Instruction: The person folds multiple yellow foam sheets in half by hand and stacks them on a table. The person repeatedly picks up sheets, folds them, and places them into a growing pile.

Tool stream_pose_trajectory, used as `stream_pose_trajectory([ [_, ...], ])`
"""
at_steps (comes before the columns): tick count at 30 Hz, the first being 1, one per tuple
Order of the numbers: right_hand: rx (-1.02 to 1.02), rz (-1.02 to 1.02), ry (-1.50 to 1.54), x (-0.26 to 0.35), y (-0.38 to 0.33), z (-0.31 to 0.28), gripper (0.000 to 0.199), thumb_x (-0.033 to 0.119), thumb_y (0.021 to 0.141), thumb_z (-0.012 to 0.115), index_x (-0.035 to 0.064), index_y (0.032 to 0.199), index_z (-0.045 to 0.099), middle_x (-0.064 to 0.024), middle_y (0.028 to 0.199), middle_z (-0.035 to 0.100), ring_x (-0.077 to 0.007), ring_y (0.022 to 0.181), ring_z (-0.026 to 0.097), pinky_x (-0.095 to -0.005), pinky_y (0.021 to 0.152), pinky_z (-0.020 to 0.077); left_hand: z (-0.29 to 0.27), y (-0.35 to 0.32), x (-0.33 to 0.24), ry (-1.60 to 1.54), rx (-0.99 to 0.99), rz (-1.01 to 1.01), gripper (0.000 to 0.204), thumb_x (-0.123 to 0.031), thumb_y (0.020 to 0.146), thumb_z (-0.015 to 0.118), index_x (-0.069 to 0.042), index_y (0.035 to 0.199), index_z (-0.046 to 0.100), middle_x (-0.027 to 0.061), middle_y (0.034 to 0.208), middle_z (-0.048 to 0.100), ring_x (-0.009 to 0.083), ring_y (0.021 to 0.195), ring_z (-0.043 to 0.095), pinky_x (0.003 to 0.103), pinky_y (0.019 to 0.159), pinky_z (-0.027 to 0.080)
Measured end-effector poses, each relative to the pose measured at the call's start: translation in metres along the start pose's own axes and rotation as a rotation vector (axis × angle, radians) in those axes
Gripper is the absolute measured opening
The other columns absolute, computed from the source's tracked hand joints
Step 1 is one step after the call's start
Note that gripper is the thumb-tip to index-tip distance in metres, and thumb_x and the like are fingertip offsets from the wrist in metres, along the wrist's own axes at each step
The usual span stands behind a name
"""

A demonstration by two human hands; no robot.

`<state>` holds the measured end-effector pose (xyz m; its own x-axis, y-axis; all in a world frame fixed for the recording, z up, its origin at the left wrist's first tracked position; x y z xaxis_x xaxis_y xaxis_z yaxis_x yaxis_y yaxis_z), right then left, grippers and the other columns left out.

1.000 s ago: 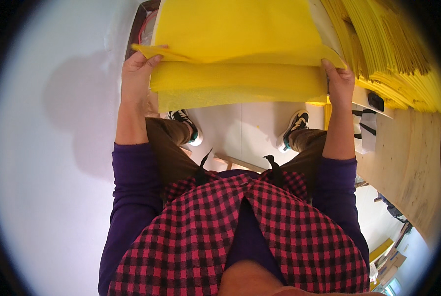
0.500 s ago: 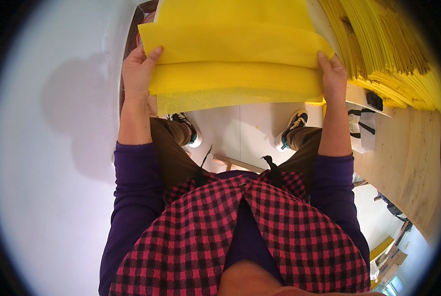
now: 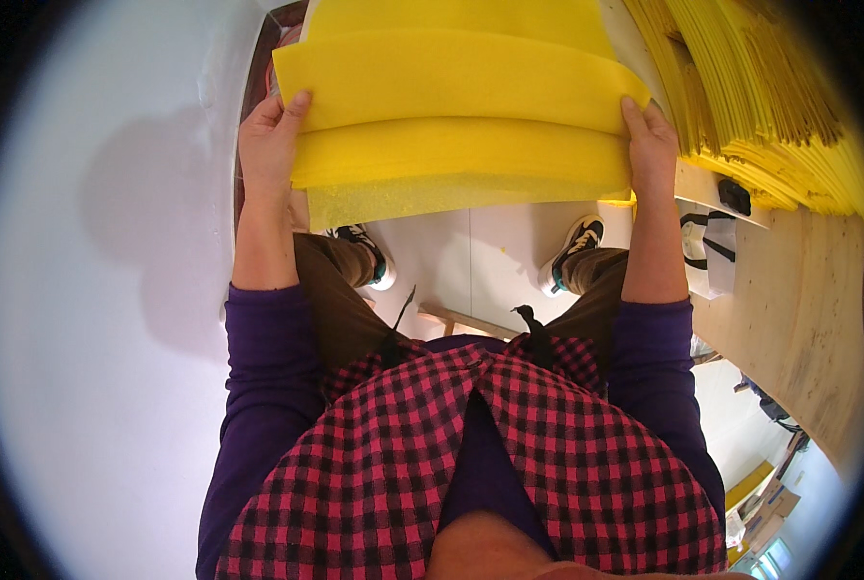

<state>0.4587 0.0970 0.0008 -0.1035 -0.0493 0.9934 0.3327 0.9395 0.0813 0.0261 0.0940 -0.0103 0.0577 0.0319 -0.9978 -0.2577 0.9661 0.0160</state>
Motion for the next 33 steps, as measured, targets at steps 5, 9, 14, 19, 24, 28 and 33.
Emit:
stream_pose_trajectory([
  [5, -0.005, -0.029, -0.161, 0.004, 0.000, 0.000, 0.023, 0.021, 0.091, 0.062, 0.0000, 0.098, 0.066, 0.0009, 0.085, 0.065, -0.0057, 0.074, 0.054, -0.0210, 0.069, 0.0445, -0.007, 0.001, 0.004, 0.147, 0.018, -0.025, 0.024, -0.023, 0.087, 0.068, 0.001, 0.092, 0.066, 0.0012, 0.082, 0.065, 0.0069, 0.070, 0.056, 0.021, 0.062, 0.045],
  [9, 0.001, -0.026, -0.209, 0.002, 0.002, 0.000, 0.023, 0.021, 0.091, 0.063, -0.0004, 0.098, 0.066, 0.0004, 0.084, 0.065, -0.0056, 0.074, 0.053, -0.0211, 0.068, 0.0445, -0.007, 0.001, 0.009, 0.150, 0.037, -0.077, 0.024, -0.024, 0.086, 0.069, -0.001, 0.083, 0.065, -0.0016, 0.074, 0.061, 0.0055, 0.062, 0.051, 0.021, 0.055, 0.041],
  [14, -0.006, -0.045, -0.186, -0.002, 0.004, 0.000, 0.025, 0.019, 0.089, 0.064, -0.0002, 0.106, 0.062, -0.0003, 0.082, 0.064, -0.0062, 0.070, 0.053, -0.0213, 0.066, 0.0443, -0.009, 0.004, 0.007, 0.365, -0.009, -0.064, 0.025, -0.022, 0.082, 0.072, 0.002, 0.080, 0.064, 0.0005, 0.070, 0.062, 0.0065, 0.061, 0.051, 0.022, 0.056, 0.042],
  [19, -0.021, -0.065, -0.367, -0.003, 0.006, -0.005, 0.035, 0.017, 0.084, 0.068, 0.0010, 0.113, 0.057, 0.0009, 0.070, 0.061, -0.0065, 0.062, 0.050, -0.0219, 0.059, 0.0417, -0.009, 0.002, 0.005, 0.439, -0.051, -0.017, 0.027, -0.023, 0.080, 0.073, 0.002, 0.078, 0.063, 0.0028, 0.068, 0.061, 0.0084, 0.060, 0.052, 0.024, 0.057, 0.042],
  [24, -0.057, -0.128, -0.465, 0.000, 0.005, -0.007, 0.040, 0.018, 0.081, 0.070, 0.0021, 0.115, 0.057, 0.0006, 0.062, 0.056, -0.0078, 0.058, 0.048, -0.0234, 0.056, 0.0405, -0.014, 0.005, 0.009, 0.538, -0.054, 0.006, 0.028, -0.023, 0.078, 0.074, 0.002, 0.080, 0.063, 0.0021, 0.067, 0.060, 0.0089, 0.060, 0.051, 0.025, 0.057, 0.042],
  [28, -0.068, -0.157, -0.524, 0.002, 0.004, -0.007, 0.042, 0.018, 0.080, 0.070, 0.0026, 0.117, 0.056, -0.0006, 0.062, 0.055, -0.0091, 0.057, 0.049, -0.0246, 0.057, 0.0411, -0.015, 0.006, 0.014, 0.474, -0.054, 0.033, 0.028, -0.023, 0.077, 0.074, 0.002, 0.080, 0.062, 0.0016, 0.066, 0.059, 0.0090, 0.060, 0.050, 0.025, 0.057, 0.042],
  [33, -0.072, -0.164, -0.533, 0.000, 0.002, -0.008, 0.044, 0.020, 0.080, 0.070, 0.0022, 0.117, 0.056, -0.0014, 0.063, 0.057, -0.0104, 0.059, 0.051, -0.0255, 0.060, 0.0429, -0.011, 0.006, 0.014, 0.449, -0.022, 0.025, 0.026, -0.022, 0.078, 0.073, 0.001, 0.079, 0.062, 0.0018, 0.066, 0.059, 0.0088, 0.060, 0.051, 0.025, 0.057, 0.042],
])
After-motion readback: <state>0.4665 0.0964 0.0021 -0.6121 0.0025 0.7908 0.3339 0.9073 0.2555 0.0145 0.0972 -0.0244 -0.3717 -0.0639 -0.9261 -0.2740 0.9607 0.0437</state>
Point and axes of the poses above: each hand's wrist, its own y-axis towards the middle knuckle, its own z-axis out of the palm, x = y × z, the point moved 5 cm from there along y, towards the middle knuckle
